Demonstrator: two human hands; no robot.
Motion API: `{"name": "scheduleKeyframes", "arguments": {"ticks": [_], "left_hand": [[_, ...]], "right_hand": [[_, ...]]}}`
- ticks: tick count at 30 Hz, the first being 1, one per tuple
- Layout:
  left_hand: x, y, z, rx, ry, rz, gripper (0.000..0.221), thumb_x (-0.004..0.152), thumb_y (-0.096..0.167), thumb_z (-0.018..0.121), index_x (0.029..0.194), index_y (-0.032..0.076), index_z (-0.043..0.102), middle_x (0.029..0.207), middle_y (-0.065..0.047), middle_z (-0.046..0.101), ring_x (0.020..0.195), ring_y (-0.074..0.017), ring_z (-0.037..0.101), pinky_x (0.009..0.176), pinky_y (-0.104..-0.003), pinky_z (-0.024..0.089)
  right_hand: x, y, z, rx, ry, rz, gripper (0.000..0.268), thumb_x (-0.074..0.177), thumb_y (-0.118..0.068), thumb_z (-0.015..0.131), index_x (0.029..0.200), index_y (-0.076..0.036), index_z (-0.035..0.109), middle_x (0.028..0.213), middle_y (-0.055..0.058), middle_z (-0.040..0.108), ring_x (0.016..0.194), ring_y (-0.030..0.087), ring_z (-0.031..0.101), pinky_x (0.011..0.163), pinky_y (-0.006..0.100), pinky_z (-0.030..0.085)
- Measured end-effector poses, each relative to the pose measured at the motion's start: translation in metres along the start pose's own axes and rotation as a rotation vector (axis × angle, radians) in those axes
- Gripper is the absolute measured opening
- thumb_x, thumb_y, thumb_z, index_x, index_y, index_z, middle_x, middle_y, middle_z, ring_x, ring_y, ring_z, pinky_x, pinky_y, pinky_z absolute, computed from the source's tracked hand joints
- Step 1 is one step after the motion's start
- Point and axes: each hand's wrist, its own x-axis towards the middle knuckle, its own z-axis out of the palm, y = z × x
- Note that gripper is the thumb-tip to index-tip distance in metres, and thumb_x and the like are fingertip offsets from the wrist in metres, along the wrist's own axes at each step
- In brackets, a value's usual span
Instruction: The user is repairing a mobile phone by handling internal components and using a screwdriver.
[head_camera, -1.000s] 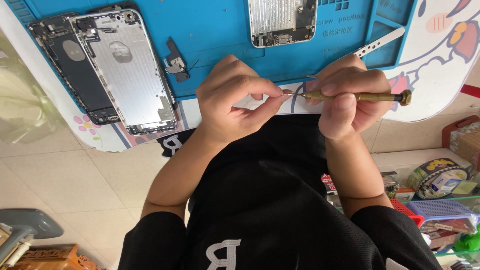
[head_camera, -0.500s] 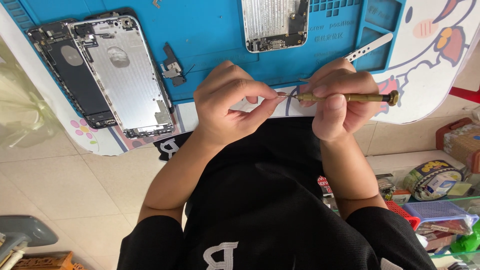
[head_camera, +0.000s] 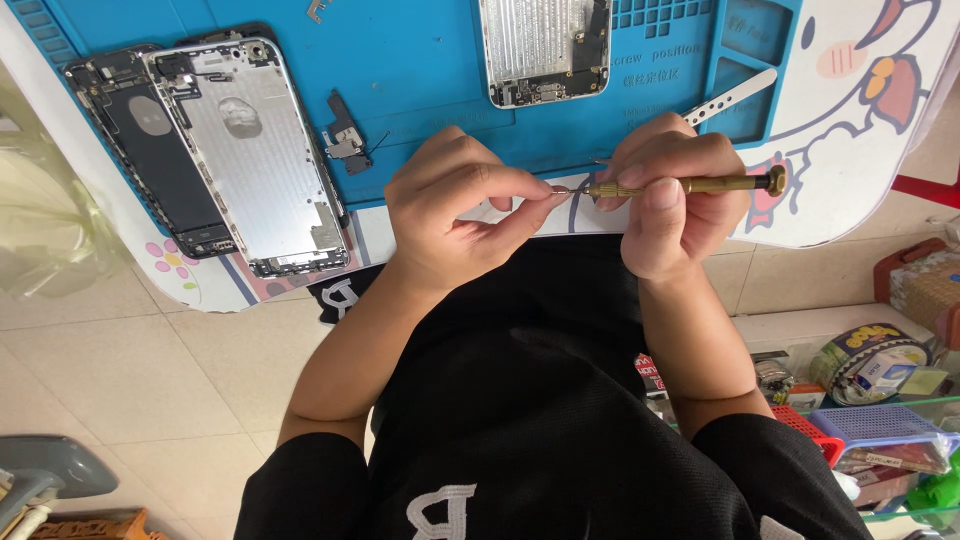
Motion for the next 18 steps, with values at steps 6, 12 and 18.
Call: {"name": "scheduleKeyframes", "arguments": {"ticks": [6, 12, 18], "left_hand": [[0.001, 0.001, -0.002, -0.027, -0.003, -0.001, 0.031, 0.076, 0.004, 0.098, 0.093, 0.009, 0.073, 0.083, 0.001, 0.068, 0.071, -0.0124, 0.060, 0.062, -0.026, 0.044], [0.001, 0.000, -0.004, -0.018, -0.028, 0.019, 0.038, 0.076, 0.010, 0.101, 0.101, 0.009, 0.072, 0.092, -0.001, 0.070, 0.079, -0.0147, 0.065, 0.065, -0.026, 0.048], [0.000, 0.016, -0.010, 0.075, -0.079, 0.007, 0.029, 0.083, 0.012, 0.093, 0.105, 0.010, 0.073, 0.098, -0.002, 0.067, 0.085, -0.0190, 0.063, 0.072, -0.030, 0.049]], "right_hand": [[0.000, 0.000, -0.001, 0.006, -0.011, 0.001, 0.033, 0.113, -0.032, 0.058, 0.101, -0.001, 0.051, 0.080, 0.012, 0.060, 0.065, 0.017, 0.056, 0.057, 0.025, 0.048], [0.002, -0.003, 0.000, 0.019, -0.009, 0.035, 0.034, 0.114, -0.033, 0.056, 0.104, -0.001, 0.049, 0.077, 0.014, 0.057, 0.060, 0.015, 0.054, 0.056, 0.023, 0.046], [0.004, 0.003, -0.007, 0.219, 0.067, 0.102, 0.029, 0.117, -0.029, 0.053, 0.105, -0.003, 0.049, 0.072, 0.012, 0.056, 0.056, 0.015, 0.053, 0.055, 0.025, 0.048]]}}
